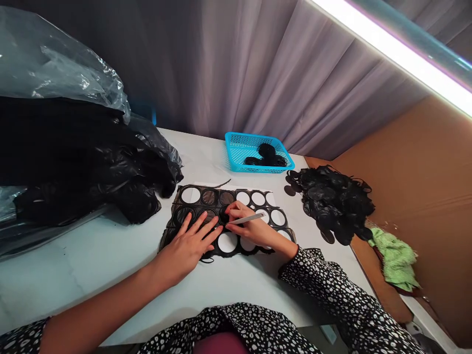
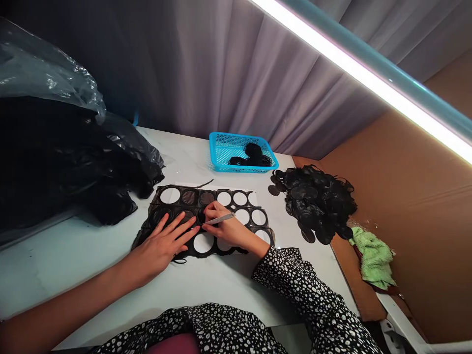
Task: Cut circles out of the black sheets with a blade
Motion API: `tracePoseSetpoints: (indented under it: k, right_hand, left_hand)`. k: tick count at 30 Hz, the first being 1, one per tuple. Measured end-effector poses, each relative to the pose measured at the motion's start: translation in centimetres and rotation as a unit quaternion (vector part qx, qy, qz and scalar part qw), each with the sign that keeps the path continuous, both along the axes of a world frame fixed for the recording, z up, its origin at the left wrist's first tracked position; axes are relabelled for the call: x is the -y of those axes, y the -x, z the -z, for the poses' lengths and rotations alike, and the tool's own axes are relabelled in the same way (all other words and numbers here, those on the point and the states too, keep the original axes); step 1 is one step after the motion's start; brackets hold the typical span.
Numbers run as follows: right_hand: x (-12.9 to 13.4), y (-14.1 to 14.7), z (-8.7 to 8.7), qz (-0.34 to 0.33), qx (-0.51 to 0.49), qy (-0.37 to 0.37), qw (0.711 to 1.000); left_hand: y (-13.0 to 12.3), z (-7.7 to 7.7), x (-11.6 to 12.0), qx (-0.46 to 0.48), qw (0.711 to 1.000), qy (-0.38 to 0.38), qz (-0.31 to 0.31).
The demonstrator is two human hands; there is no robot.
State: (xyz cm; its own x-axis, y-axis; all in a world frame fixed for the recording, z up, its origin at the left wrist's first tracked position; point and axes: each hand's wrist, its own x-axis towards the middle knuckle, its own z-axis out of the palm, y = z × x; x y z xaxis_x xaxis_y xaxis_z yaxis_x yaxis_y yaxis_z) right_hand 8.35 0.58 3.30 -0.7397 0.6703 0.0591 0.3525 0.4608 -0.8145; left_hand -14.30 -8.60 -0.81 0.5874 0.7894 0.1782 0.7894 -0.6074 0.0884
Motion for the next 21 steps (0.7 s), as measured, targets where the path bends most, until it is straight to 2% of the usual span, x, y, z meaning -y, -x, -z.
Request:
tracePoseSetpoints:
  k: [5, 9, 11, 13, 16, 17, 19, 21]
  right_hand:
    - [0.3, 0.2, 0.0, -0.003, 0.015, -0.023, 1.000]
    - [1.6, 1.0, 1.1, -0.005, 0.043, -0.129, 0.991]
    - [1.5, 0.8, 1.8, 0.014, 0.058, -0.184, 0.981]
    - [0.1, -0.2, 2.0, 0.094, 0.056, -0.210, 0.972]
    - [-3.4, -2.5, 1.2, 0.257, 0.040, -0.221, 0.940]
    - [-4.4, -3.0, 0.8, 0.278, 0.037, -0.225, 0.933]
    - [-5.8, -3.1, 0.2, 0.268, 0.041, -0.236, 0.933]
    - [-6.0, -1.9, 0.1, 0.202, 0.052, -0.244, 0.947]
  left_hand:
    - [-0.3, -0.1, 0.0, -0.020, 1.000, 0.006, -0.007]
    - [-0.4, -0.1, 0.1, -0.033, 0.999, 0.004, -0.007]
    - [-0.4, -0.1, 0.3, -0.030, 1.000, 0.001, -0.008]
    - [-0.3, -0.3, 0.5, -0.025, 1.000, 0.000, -0.013]
    - [-0.3, -1.1, 0.5, -0.017, 1.000, 0.009, -0.010]
    - [-0.4, -1.5, 0.3, -0.011, 1.000, 0.014, -0.011]
    - [-0.7, -2.2, -0.6, 0.011, 1.000, 0.018, -0.023]
    - [-1.1, -2.5, -2.0, 0.037, 0.998, 0.014, -0.041]
